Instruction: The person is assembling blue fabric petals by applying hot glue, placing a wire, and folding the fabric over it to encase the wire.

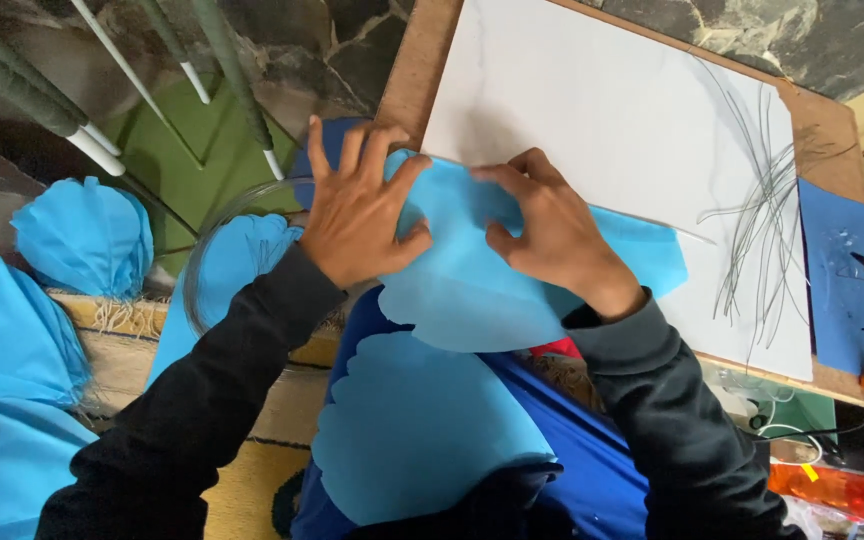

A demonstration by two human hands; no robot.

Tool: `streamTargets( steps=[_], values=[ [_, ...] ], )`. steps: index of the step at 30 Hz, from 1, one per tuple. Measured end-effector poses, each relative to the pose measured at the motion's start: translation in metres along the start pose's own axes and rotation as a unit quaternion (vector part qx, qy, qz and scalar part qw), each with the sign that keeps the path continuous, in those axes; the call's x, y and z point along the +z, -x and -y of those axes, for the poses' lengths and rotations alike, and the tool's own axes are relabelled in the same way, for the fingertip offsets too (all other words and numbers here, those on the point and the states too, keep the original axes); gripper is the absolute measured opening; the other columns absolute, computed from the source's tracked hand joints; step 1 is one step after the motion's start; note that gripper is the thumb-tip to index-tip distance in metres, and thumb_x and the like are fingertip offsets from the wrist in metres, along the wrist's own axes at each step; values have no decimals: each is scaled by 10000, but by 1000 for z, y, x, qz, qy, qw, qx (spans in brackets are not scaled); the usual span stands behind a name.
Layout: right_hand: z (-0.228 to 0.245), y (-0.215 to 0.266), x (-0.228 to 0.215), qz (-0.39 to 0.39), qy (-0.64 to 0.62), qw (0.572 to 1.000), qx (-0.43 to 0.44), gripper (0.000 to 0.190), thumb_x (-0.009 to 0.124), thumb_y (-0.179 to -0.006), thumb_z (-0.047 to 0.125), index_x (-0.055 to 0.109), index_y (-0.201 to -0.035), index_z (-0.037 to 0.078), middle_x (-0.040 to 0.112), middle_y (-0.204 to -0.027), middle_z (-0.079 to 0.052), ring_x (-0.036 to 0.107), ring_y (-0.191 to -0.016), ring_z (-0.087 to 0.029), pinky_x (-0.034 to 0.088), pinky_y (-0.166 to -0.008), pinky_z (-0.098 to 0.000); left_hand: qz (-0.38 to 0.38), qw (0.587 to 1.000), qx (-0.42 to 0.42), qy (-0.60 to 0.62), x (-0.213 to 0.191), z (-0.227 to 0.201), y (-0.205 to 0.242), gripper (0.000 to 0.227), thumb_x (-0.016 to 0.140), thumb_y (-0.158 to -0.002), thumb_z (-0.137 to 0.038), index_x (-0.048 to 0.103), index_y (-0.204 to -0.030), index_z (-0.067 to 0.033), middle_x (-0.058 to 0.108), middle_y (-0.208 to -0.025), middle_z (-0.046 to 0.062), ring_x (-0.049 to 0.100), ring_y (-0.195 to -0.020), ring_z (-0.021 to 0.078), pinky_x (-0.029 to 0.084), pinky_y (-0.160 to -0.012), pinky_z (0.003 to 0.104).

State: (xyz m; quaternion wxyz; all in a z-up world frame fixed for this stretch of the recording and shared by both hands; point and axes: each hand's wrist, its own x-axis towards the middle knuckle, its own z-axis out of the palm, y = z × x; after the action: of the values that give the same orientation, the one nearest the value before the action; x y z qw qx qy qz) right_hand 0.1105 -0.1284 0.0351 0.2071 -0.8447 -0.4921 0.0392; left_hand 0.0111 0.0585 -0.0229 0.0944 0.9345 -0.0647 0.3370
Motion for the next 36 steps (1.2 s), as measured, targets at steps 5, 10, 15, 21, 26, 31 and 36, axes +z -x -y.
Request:
streamTargets(
  steps=[5,10,15,21,26,31,36],
  values=[
    [3,-2,3,-79,90,989,-87,357,621,-733,108,596,-1089,104,497,-895,-80,525,-818,-260,488,-685,-375,-19,1000,3,12,-8,-6,-3,520,548,-658,-240,464,-1135,-50,384,-1088,192,346,-1083,384,110,-895,738],
    [-1,-7,7,-121,202,962,-137,107,652,-755,131,655,-861,116,560,-776,-29,554,-741,-206,495,-627,-321,-3,999,-6,38,-3,-1,-1,571,561,-679,-266,408,-1187,-54,397,-1080,180,371,-1055,368,75,-883,762],
    [-9,-19,8,-136,212,966,-56,23,585,-845,161,603,-840,148,548,-687,16,575,-665,-189,488,-542,-332,1,998,-4,58,-6,-3,-1,585,571,-711,-222,384,-1231,-28,429,-1091,204,386,-1076,401,59,-869,773],
    [-14,-36,3,-75,143,987,21,44,553,-850,97,596,-854,97,573,-658,-34,586,-629,-232,487,-572,-380,-2,999,-1,33,-4,-2,0,680,594,-666,-256,363,-1268,-38,467,-1047,189,392,-1068,380,60,-851,787],
    [-24,-38,8,-75,110,990,39,15,584,-834,105,589,-847,101,578,-657,-37,580,-633,-247,470,-581,-400,-17,999,18,35,1,0,1,590,539,-684,-246,438,-1237,-64,455,-1063,197,367,-1091,390,50,-809,809],
    [-21,-38,6,-73,108,991,42,23,605,-828,96,589,-844,94,586,-647,-46,595,-634,-255,477,-588,-398,-34,999,27,25,5,0,2,521,509,-683,-246,534,-1178,-85,441,-1080,201,345,-1107,401,29,-804,818],
    [-21,-27,-2,-135,72,988,-28,107,639,-820,83,589,-915,80,603,-761,-84,579,-745,-286,482,-664,-404,-34,999,34,19,5,0,1,454,497,-711,-245,593,-1111,-54,424,-1100,207,328,-1104,421,21,-808,814]
  ],
)
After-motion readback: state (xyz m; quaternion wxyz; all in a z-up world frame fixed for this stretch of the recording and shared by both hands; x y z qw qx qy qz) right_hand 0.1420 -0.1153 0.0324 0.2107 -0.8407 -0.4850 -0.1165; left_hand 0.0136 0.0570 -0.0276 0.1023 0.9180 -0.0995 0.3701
